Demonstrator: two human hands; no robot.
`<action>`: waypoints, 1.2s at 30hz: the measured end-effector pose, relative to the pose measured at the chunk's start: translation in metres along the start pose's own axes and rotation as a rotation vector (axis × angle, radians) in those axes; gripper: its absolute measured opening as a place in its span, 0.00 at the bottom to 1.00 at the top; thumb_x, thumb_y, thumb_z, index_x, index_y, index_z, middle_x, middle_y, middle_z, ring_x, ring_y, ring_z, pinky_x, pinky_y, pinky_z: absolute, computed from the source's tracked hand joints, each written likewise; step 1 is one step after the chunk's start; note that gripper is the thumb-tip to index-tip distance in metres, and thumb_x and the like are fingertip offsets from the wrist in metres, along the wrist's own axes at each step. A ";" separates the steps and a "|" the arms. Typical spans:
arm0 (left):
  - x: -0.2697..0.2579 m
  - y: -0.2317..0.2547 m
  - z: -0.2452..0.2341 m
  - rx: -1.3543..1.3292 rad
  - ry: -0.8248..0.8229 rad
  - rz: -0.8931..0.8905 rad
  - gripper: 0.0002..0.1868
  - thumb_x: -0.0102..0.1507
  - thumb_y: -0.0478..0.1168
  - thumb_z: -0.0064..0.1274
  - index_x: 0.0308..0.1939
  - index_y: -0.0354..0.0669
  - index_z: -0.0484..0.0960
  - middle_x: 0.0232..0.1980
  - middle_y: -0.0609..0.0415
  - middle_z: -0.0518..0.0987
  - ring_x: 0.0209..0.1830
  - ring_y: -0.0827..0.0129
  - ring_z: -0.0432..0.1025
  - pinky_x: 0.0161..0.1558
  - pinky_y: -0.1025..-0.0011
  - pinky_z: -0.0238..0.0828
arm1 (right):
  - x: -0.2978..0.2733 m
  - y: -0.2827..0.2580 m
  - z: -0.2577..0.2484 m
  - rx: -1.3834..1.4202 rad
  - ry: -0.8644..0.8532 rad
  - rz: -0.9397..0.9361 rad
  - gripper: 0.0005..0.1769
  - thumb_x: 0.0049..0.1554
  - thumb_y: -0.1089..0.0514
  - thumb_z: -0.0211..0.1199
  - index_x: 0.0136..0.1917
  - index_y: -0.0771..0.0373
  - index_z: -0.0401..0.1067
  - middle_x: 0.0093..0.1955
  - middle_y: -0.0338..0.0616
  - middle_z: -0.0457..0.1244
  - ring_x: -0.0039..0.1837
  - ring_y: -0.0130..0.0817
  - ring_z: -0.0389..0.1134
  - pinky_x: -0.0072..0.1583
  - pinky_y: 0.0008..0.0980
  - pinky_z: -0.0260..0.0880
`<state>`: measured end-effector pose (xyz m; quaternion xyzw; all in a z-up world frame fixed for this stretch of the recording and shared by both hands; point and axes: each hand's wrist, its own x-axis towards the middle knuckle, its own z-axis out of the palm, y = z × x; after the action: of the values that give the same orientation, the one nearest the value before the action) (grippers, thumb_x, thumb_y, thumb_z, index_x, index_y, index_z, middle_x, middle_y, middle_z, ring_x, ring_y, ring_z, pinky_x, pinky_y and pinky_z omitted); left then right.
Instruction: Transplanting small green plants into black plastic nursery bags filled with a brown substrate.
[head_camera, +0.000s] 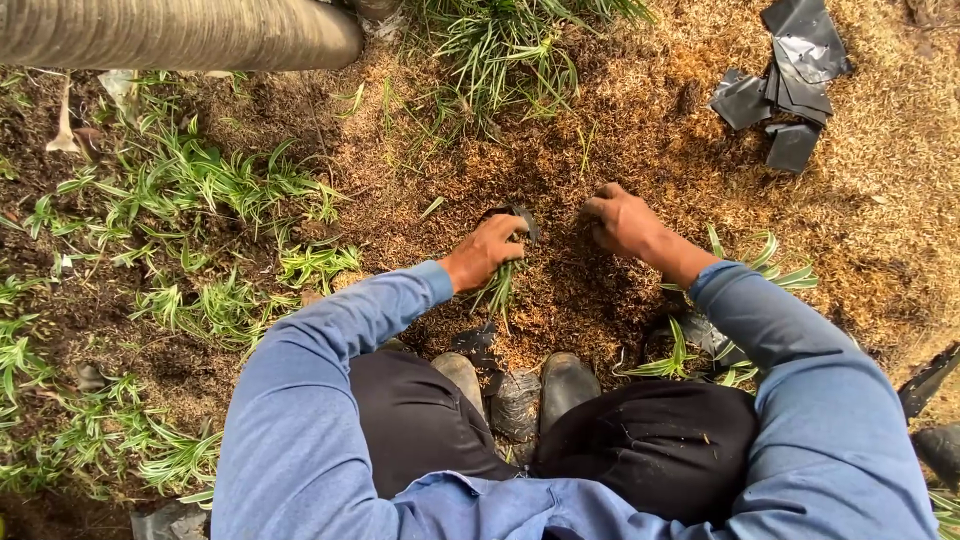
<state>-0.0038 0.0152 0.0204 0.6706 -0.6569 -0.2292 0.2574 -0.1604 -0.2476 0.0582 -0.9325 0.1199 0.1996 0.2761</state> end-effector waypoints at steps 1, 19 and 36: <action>-0.006 0.008 -0.008 -0.001 -0.004 -0.001 0.14 0.62 0.24 0.53 0.44 0.49 0.82 0.60 0.48 0.75 0.67 0.57 0.68 0.71 0.53 0.64 | 0.002 0.007 0.004 0.004 -0.001 0.000 0.22 0.57 0.63 0.64 0.65 0.57 0.73 0.66 0.61 0.58 0.59 0.61 0.70 0.54 0.55 0.79; -0.025 -0.046 0.050 0.339 0.305 0.308 0.10 0.66 0.34 0.55 0.30 0.49 0.78 0.40 0.59 0.85 0.43 0.72 0.77 0.47 0.76 0.80 | -0.009 -0.137 -0.103 0.988 -0.115 0.221 0.17 0.62 0.70 0.57 0.64 0.72 0.68 0.65 0.74 0.58 0.63 0.62 0.68 0.62 0.57 0.74; -0.019 -0.048 0.056 0.455 0.356 0.433 0.10 0.61 0.37 0.49 0.25 0.54 0.73 0.27 0.64 0.69 0.29 0.73 0.66 0.30 0.75 0.70 | 0.036 -0.126 -0.016 0.408 0.021 -0.452 0.18 0.52 0.76 0.59 0.55 0.69 0.78 0.49 0.61 0.70 0.53 0.59 0.74 0.51 0.52 0.78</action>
<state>-0.0040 0.0316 -0.0542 0.5855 -0.7628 0.1027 0.2545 -0.0815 -0.1578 0.1132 -0.8628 -0.0501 0.0950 0.4940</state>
